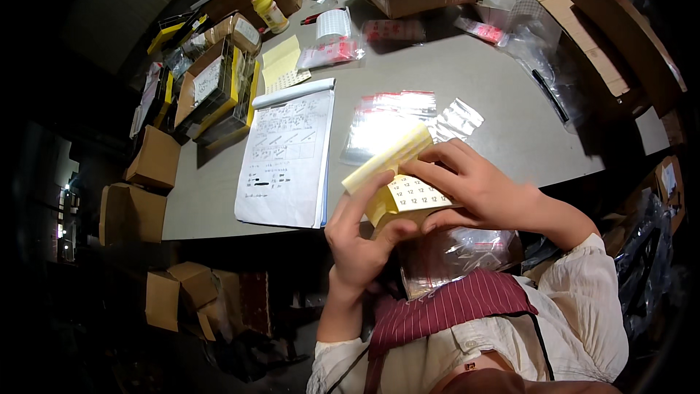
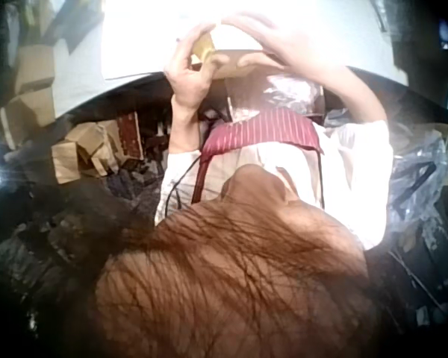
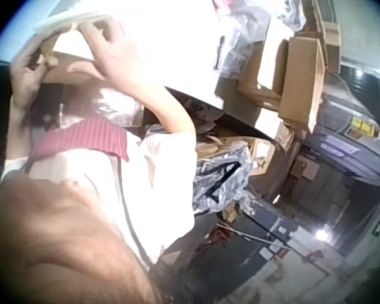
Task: The person places yellow sticky notes into small clear plastic bags one by one. They pick up a note, insert it into a bag, and then seal the bag before moving to the next item. The process is repeated continuously throughout the clip.
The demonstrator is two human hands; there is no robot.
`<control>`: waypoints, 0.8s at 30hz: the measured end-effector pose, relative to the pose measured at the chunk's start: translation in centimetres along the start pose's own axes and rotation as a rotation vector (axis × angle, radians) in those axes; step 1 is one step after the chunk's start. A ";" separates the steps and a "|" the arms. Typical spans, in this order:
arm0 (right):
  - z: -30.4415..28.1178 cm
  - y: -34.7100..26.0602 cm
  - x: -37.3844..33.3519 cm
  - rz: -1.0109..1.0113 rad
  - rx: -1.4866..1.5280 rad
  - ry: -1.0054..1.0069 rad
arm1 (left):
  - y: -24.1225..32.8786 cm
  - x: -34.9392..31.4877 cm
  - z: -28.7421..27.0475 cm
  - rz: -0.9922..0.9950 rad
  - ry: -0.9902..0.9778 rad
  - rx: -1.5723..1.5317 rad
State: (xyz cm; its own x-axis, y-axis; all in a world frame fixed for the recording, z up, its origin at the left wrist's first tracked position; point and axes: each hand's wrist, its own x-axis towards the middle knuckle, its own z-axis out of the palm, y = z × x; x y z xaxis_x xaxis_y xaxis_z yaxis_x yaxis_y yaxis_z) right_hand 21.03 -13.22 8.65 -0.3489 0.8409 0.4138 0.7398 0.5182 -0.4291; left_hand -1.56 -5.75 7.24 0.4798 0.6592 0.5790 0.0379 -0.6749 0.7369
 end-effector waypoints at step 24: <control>1.1 1.2 -2.6 0.209 0.531 0.079 | 0.3 -1.7 2.5 -0.305 0.051 -0.301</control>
State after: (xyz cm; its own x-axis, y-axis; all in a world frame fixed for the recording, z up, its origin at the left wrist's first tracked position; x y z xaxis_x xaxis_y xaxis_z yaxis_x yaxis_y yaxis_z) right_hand 22.15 -14.62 6.17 -0.1672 0.9304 0.3263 0.3912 0.3664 -0.8442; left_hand -0.13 -7.86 5.58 0.4422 0.8342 0.3294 -0.0891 -0.3246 0.9417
